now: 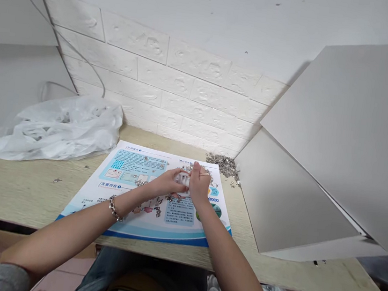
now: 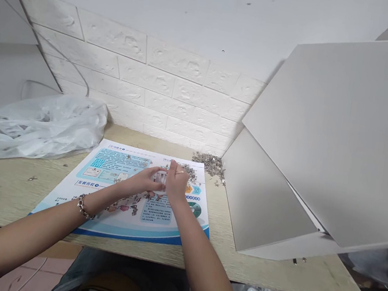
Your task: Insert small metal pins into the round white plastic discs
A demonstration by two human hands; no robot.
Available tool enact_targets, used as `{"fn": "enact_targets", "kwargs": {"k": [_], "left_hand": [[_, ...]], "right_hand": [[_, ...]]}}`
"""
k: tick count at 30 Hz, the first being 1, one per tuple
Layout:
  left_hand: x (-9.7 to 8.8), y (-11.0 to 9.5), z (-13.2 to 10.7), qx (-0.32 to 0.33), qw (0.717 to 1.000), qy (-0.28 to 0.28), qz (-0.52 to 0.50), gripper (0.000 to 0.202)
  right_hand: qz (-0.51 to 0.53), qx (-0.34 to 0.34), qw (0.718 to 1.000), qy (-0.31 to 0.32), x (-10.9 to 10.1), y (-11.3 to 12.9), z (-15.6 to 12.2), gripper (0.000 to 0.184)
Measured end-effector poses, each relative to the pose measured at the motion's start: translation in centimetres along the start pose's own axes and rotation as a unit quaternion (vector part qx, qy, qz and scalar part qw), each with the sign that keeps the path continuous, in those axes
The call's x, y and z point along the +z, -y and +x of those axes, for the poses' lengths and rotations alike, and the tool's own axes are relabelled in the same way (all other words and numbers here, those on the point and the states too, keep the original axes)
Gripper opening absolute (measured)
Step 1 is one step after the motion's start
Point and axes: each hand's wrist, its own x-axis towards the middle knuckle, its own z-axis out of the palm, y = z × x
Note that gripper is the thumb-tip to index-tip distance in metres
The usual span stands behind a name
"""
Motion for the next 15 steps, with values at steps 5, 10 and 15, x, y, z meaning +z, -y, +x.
{"fn": "enact_targets", "kwargs": {"k": [5, 10, 15], "left_hand": [[-0.2, 0.6, 0.3, 0.008, 1.0, -0.005, 0.014, 0.052], [-0.4, 1.2, 0.6, 0.021, 1.0, -0.005, 0.018, 0.056], [-0.3, 1.0, 0.8, -0.01, 1.0, -0.01, -0.022, 0.058]], "right_hand": [[-0.025, -0.047, 0.998, 0.034, 0.0, -0.2, 0.2, 0.043], [-0.081, -0.12, 0.986, 0.087, 0.0, -0.4, 0.4, 0.041], [-0.021, -0.092, 0.994, 0.05, -0.3, -0.4, 0.4, 0.042]]}}
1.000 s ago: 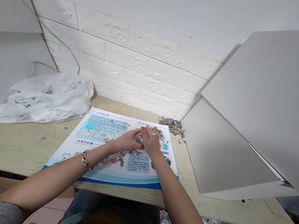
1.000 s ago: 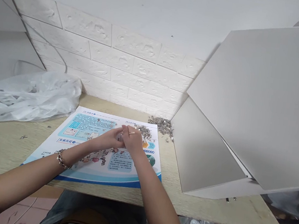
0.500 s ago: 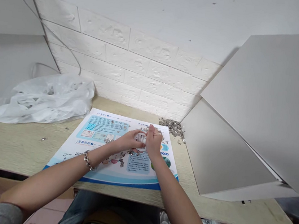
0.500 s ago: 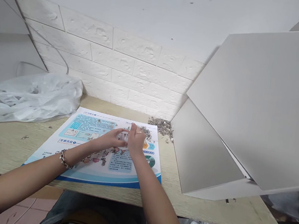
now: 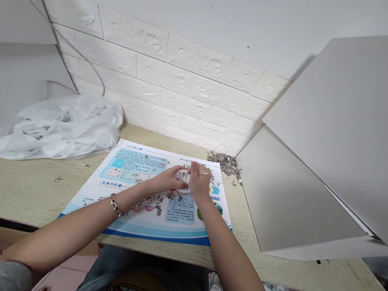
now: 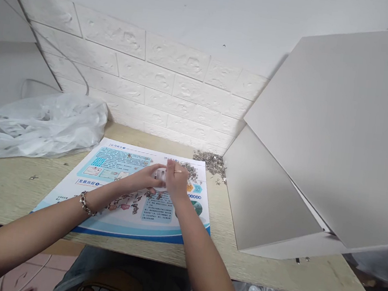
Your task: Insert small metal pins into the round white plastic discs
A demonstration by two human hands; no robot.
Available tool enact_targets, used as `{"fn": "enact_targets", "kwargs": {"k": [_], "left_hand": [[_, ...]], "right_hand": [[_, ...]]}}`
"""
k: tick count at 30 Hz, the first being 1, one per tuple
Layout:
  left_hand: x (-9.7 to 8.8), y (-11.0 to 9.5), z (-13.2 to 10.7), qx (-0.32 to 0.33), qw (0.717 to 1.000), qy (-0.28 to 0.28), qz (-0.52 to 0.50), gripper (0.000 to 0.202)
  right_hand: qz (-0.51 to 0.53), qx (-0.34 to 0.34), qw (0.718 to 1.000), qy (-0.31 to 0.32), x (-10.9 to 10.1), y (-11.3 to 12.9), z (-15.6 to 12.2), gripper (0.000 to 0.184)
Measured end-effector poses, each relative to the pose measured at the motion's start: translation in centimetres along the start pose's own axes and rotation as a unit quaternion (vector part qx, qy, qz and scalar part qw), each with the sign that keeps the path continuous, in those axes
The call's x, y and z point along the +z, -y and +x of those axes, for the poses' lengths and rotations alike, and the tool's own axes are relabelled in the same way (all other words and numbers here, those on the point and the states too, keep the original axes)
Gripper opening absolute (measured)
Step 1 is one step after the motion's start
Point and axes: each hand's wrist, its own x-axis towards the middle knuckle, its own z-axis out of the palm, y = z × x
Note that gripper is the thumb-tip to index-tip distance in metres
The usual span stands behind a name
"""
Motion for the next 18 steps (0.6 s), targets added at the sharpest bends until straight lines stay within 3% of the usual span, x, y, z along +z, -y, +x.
{"fn": "enact_targets", "kwargs": {"k": [4, 6, 10, 13, 15, 18], "left_hand": [[-0.2, -0.3, 0.1, -0.036, 0.997, -0.034, -0.058, 0.063], [-0.5, -0.5, 0.0, -0.034, 0.996, -0.037, -0.079, 0.067], [-0.9, -0.8, -0.2, -0.002, 0.997, -0.011, -0.074, 0.071], [-1.1, -0.6, -0.3, 0.026, 1.0, -0.011, 0.014, 0.068], [-1.2, -0.4, -0.3, 0.095, 0.987, -0.048, 0.119, 0.057], [-1.6, 0.2, -0.2, 0.242, 0.915, -0.096, 0.307, 0.046]], "right_hand": [[0.008, -0.019, 0.995, -0.1, -0.9, 0.9, 0.4, 0.036], [-0.013, 0.024, 0.997, -0.072, -1.3, 1.1, 0.6, 0.029], [0.034, 0.129, 0.989, 0.057, -1.1, 0.6, 1.0, 0.031], [0.11, 0.176, 0.973, 0.102, -0.6, -0.1, 1.1, 0.029], [0.147, 0.192, 0.965, 0.099, -0.3, -0.5, 1.2, 0.03], [0.17, 0.211, 0.96, 0.074, -0.2, -0.8, 1.3, 0.03]]}}
